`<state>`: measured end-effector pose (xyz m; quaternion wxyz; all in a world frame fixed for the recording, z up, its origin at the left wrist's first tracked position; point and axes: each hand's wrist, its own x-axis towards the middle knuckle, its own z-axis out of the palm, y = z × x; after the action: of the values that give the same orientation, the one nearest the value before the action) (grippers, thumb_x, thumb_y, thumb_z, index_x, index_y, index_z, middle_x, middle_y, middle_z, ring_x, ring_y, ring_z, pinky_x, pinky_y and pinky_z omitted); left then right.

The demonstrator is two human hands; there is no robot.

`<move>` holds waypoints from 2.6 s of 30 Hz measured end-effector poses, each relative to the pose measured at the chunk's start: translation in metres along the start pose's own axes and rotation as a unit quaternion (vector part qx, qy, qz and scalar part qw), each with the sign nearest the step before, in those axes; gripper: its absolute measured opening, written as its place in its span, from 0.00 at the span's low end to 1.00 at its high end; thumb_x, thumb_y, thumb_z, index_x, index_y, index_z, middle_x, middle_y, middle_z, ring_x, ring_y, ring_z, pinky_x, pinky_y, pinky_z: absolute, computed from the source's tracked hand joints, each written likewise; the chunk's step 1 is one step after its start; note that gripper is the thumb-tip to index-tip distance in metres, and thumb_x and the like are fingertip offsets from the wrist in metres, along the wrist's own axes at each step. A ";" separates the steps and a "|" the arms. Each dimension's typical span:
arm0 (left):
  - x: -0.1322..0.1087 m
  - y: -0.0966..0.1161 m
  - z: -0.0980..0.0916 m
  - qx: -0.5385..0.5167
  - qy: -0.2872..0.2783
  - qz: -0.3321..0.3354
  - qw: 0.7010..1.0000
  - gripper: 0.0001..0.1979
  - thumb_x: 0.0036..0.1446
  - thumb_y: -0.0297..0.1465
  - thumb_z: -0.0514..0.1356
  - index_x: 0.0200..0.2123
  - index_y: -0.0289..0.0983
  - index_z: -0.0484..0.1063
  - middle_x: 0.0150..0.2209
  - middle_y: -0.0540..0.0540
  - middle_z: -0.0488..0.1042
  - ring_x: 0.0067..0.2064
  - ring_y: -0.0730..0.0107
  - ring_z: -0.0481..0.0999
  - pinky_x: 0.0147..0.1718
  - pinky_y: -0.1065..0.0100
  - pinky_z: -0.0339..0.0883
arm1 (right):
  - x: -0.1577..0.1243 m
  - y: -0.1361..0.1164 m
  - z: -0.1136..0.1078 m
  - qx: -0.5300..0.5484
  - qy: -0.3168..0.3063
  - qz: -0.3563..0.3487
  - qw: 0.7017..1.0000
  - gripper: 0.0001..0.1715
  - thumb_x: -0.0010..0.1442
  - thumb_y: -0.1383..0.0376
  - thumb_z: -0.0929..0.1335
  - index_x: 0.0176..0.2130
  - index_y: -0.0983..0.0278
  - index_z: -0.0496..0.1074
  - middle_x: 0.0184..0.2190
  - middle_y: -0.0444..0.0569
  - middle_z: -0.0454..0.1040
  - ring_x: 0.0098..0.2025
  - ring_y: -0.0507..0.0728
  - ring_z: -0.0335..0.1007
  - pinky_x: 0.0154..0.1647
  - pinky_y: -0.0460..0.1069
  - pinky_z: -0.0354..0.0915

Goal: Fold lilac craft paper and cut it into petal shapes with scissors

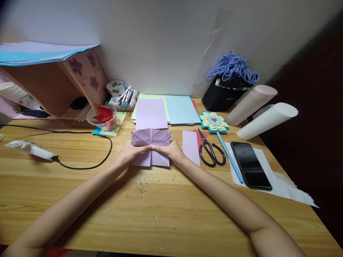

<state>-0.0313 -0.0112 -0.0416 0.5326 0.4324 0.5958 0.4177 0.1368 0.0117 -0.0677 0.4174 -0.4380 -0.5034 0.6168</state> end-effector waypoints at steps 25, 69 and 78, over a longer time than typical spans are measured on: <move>0.006 0.010 -0.013 -0.025 -0.098 -0.068 0.993 0.20 0.39 0.39 0.67 0.34 0.31 0.76 0.36 0.39 0.77 0.34 0.65 0.75 0.33 0.68 0.66 | 0.002 0.008 -0.004 0.037 0.003 0.016 0.999 0.28 0.37 0.61 0.76 0.40 0.68 0.73 0.40 0.55 0.77 0.40 0.61 0.73 0.44 0.55 0.68; -0.009 0.041 -0.021 -0.006 -0.066 0.186 0.980 0.20 0.49 0.33 0.62 0.48 0.38 0.70 0.52 0.44 0.69 0.54 0.59 0.64 0.55 0.61 0.54 | -0.041 -0.052 -0.043 -0.443 0.068 -0.508 0.735 0.15 0.61 0.61 0.61 0.46 0.49 0.71 0.38 0.42 0.77 0.41 0.57 0.67 0.45 0.54 0.58; -0.049 0.016 0.054 -0.303 -0.235 -0.013 0.923 0.31 0.45 0.38 0.65 0.53 0.37 0.63 0.56 0.40 0.65 0.57 0.57 0.62 0.53 0.62 0.59 | -0.053 -0.018 -0.055 -0.562 0.156 -0.501 0.640 0.20 0.58 0.60 0.63 0.50 0.54 0.69 0.40 0.43 0.77 0.37 0.57 0.64 0.42 0.54 0.56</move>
<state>0.0261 -0.0515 -0.0169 0.7682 0.3286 0.3038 0.4578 0.2054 -0.0227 -0.0495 0.4084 -0.3588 -0.8230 -0.1649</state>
